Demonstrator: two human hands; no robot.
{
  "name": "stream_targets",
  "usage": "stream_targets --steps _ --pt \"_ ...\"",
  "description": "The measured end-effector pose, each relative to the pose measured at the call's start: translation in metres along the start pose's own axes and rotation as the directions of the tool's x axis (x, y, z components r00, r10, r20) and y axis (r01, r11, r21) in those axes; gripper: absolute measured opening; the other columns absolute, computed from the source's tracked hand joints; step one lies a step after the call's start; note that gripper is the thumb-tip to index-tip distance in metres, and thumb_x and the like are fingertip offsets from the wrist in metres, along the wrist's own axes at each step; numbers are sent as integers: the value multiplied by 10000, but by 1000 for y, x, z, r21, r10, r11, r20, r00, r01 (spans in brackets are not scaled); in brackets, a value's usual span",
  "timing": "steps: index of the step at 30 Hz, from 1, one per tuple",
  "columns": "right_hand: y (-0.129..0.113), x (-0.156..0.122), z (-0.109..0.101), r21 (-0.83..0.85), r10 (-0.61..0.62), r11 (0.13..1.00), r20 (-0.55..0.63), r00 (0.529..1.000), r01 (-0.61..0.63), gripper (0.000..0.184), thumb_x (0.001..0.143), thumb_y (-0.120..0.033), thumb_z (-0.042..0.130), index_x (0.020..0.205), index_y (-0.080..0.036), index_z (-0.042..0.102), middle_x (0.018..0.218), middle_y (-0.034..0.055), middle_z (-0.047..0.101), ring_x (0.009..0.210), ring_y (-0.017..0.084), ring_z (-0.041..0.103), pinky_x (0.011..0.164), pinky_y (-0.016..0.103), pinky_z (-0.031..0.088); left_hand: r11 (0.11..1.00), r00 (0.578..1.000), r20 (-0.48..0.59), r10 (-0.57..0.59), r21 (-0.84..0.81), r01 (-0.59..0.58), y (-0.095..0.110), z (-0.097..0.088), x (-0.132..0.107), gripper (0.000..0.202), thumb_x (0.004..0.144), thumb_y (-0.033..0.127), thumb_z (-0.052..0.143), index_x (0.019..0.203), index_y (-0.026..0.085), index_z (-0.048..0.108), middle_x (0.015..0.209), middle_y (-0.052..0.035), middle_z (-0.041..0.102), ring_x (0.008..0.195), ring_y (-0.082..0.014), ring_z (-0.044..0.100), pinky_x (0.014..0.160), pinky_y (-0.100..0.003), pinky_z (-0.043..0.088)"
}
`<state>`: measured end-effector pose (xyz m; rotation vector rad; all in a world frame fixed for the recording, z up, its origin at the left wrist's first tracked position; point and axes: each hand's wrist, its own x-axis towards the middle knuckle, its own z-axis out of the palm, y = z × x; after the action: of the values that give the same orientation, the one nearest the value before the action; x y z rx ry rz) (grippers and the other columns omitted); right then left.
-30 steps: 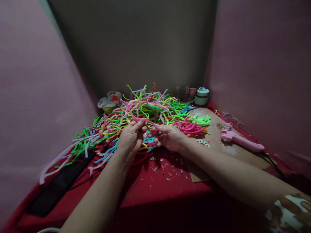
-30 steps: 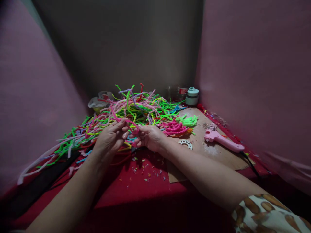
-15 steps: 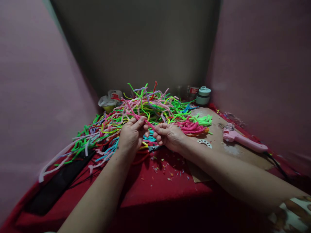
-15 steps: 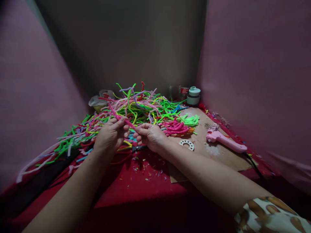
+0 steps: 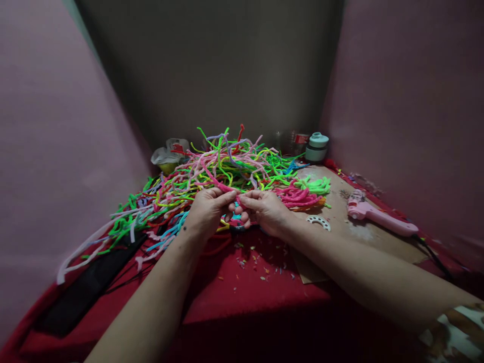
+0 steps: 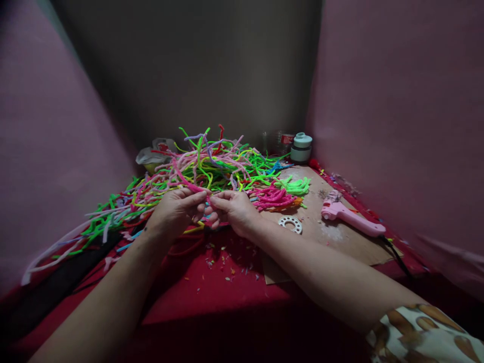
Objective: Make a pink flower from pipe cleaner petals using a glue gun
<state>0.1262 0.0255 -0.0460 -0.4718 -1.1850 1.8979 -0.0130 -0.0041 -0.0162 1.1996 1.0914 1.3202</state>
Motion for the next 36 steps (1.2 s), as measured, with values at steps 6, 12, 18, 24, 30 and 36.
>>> stream_targets --steps 6,12,18,24,30,36 --pt "-1 -1 1 -55 26 998 -21 999 -27 194 643 -226 724 689 -106 578 568 27 646 422 108 582 377 208 497 991 1000 -25 -1 137 4 4 -2 -3 174 649 274 685 695 113 636 462 10 539 353 -72 448 354 -184 304" --pt "-2 -1 2 -87 113 989 -69 991 -118 154 649 -144 697 640 -121 545 460 13 608 357 104 540 313 195 463 879 991 -49 127 469 -89 8 -1 -4 87 622 197 663 568 131 647 347 34 462 291 -52 355 312 -172 221" --pt "-2 -1 2 -80 166 982 -55 985 -170 79 708 -109 641 662 -97 578 517 37 627 390 99 553 345 193 474 931 995 -89 42 365 -7 9 -3 -2 109 596 206 677 669 125 673 365 21 486 300 -72 370 310 -183 235" --pt "-2 -3 3 -201 178 962 -56 982 -186 120 684 -140 638 583 -112 578 442 -10 572 282 56 440 250 143 340 924 997 26 -74 378 58 10 -15 0 205 626 324 687 583 132 629 415 -15 527 317 -68 382 323 -186 246" --pt "-4 -5 7 -380 123 916 -47 991 -132 224 690 -154 601 480 -139 522 360 -44 503 205 36 330 210 151 207 923 992 -108 -72 370 107 8 -16 2 314 636 366 659 450 167 502 359 25 435 291 -53 307 316 -197 193" --pt "1 -5 4 -420 146 894 -61 987 -159 201 690 -157 598 504 -140 525 375 -43 504 218 44 335 214 166 206 707 910 -230 345 702 -91 4 -9 4 323 690 297 596 429 160 464 360 40 406 358 -50 317 362 -193 221"
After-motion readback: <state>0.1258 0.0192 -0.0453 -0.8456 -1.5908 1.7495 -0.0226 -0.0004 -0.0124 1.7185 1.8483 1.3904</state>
